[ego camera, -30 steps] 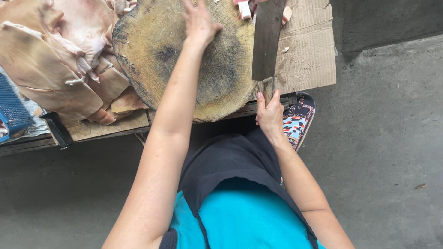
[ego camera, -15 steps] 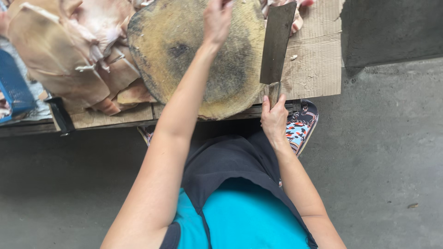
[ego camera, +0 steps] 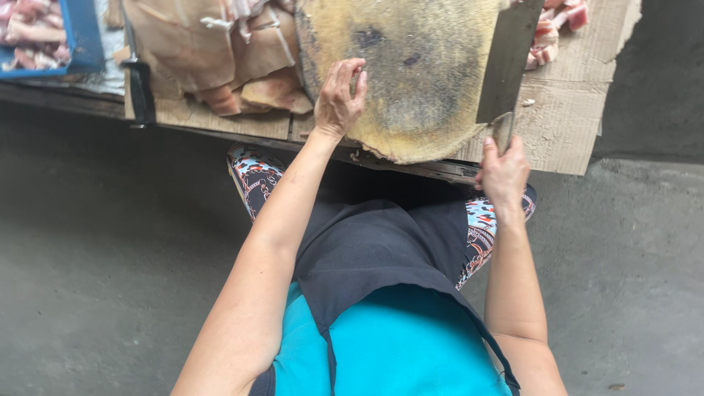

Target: The person uses a cleaver to cut a large piece of pork belly into strips and then into small cubes on a wooden cutting board. The cut pieces are gathered and placed to the side of the board.

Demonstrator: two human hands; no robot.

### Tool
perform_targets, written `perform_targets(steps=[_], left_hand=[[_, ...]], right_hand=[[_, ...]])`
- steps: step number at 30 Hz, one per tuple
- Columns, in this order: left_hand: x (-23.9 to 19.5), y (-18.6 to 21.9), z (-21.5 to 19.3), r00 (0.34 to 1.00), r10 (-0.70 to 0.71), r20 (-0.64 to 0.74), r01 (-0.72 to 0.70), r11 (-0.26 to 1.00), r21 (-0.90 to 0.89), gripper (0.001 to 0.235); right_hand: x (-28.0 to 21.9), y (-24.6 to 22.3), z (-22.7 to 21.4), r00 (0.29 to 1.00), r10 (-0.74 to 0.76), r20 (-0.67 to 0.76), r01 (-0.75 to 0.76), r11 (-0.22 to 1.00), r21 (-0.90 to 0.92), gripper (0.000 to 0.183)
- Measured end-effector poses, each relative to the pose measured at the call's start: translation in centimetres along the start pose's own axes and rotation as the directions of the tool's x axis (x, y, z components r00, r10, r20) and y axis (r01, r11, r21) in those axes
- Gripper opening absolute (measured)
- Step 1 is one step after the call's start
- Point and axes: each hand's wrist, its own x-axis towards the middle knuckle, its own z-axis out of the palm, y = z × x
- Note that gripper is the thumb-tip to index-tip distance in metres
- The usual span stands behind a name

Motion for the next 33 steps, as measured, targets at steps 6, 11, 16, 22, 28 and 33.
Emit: perform_targets(steps=[6, 11, 16, 22, 28, 33], left_hand=[[0.2, -1.4, 1.0, 0.991, 0.050, -0.123, -0.027, 0.983, 0.183, 0.025], [0.4, -2.4, 1.8, 0.962, 0.014, -0.271, -0.008, 1.000, 0.026, 0.024], [2.1, -9.0, -4.3, 0.822, -0.153, -0.549, 0.240, 0.966, 0.090, 0.035], [3.3, -17.8, -14.4, 0.743, -0.665, -0.075, 0.511, 0.491, 0.706, 0.094], [2.8, -23.1, -13.9, 0.954, -0.160, -0.253, 0.297, 0.607, 0.737, 0.059], [1.7, -30.0, -17.2, 0.880, -0.367, -0.300, 0.447, 0.855, 0.265, 0.009]], right_hand=[[-2.7, -2.4, -0.4, 0.988, -0.154, 0.017, 0.153, 0.987, 0.043, 0.028], [-3.2, -4.2, 1.9, 0.976, -0.207, 0.071, 0.215, 0.965, -0.150, 0.035], [-3.8, -5.2, 2.6, 0.980, -0.154, 0.126, 0.183, 0.945, -0.270, 0.031], [-3.4, -5.2, 2.6, 0.985, -0.102, 0.140, 0.139, 0.948, -0.288, 0.031], [-2.4, -3.8, 3.0, 0.974, -0.196, 0.112, 0.221, 0.934, -0.281, 0.031], [-2.0, -2.8, 3.2, 0.979, -0.176, 0.105, 0.200, 0.933, -0.299, 0.033]])
